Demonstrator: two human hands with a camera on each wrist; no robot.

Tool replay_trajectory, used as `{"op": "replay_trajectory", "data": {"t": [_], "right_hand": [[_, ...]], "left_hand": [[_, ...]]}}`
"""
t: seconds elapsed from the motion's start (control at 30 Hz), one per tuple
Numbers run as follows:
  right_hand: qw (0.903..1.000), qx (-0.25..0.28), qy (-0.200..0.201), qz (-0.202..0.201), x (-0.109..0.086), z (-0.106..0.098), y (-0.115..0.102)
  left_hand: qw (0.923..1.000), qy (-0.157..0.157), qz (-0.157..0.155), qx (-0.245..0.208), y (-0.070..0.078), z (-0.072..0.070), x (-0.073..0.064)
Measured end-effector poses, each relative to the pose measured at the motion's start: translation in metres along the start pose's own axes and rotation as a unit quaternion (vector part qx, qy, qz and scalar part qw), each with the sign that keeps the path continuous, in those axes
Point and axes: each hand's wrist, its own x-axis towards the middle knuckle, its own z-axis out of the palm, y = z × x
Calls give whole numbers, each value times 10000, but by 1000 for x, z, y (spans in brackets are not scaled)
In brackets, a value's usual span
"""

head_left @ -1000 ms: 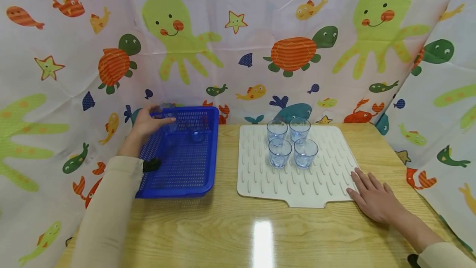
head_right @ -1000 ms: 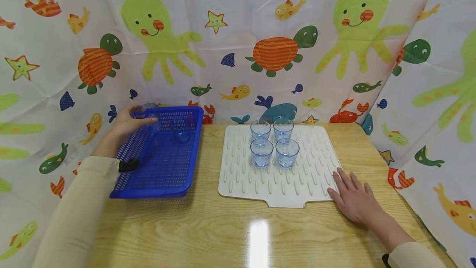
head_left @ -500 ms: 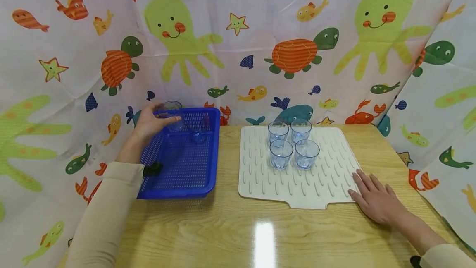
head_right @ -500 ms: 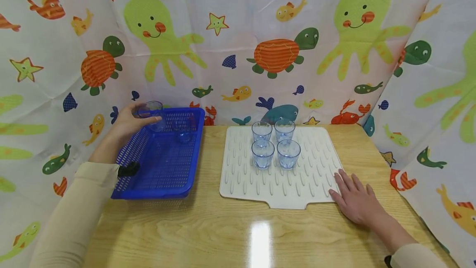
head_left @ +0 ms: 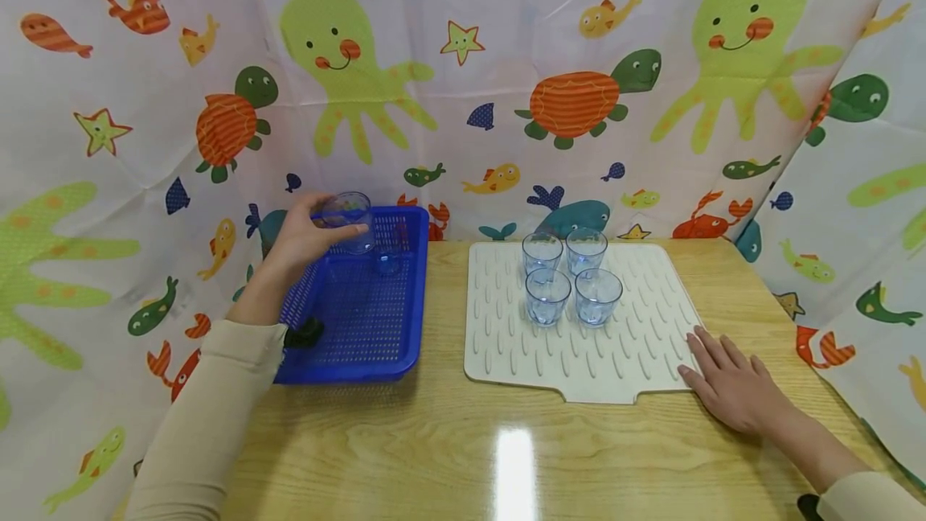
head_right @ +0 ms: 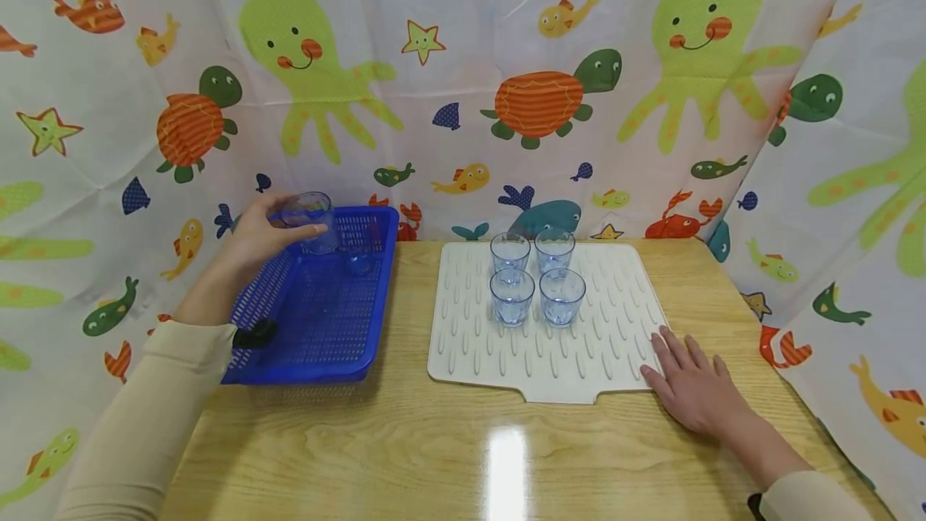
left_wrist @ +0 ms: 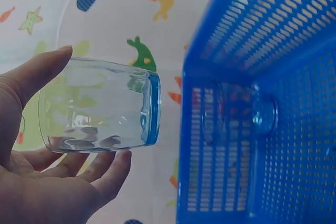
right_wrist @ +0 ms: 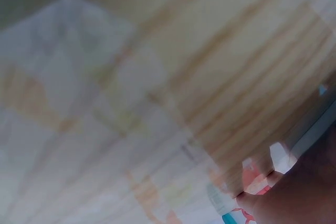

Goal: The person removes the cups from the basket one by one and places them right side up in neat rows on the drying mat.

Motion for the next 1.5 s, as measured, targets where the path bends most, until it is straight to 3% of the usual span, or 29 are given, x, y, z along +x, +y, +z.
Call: {"op": "replay_trajectory", "data": {"t": [0.17,0.5,0.7,1.03,1.2,1.5], "right_hand": [[10000,4,-41,27,0,0,0],[9999,12,-112,41,-1,0,0],[9999,-15,-134,42,0,0,1],[9998,6,-169,65,0,-1,0],[9998,24,-198,60,0,-2,2],[9997,30,-211,71,1,-5,-2]], "left_hand": [[9995,-189,-25,-242,5,8,-4],[9973,-526,227,-465,23,34,-6],[9941,-850,259,-622,34,54,-8],[9893,-1103,254,-923,48,90,-4],[9895,-1139,414,-782,56,107,-2],[9898,-1207,305,-699,73,134,2]]}}
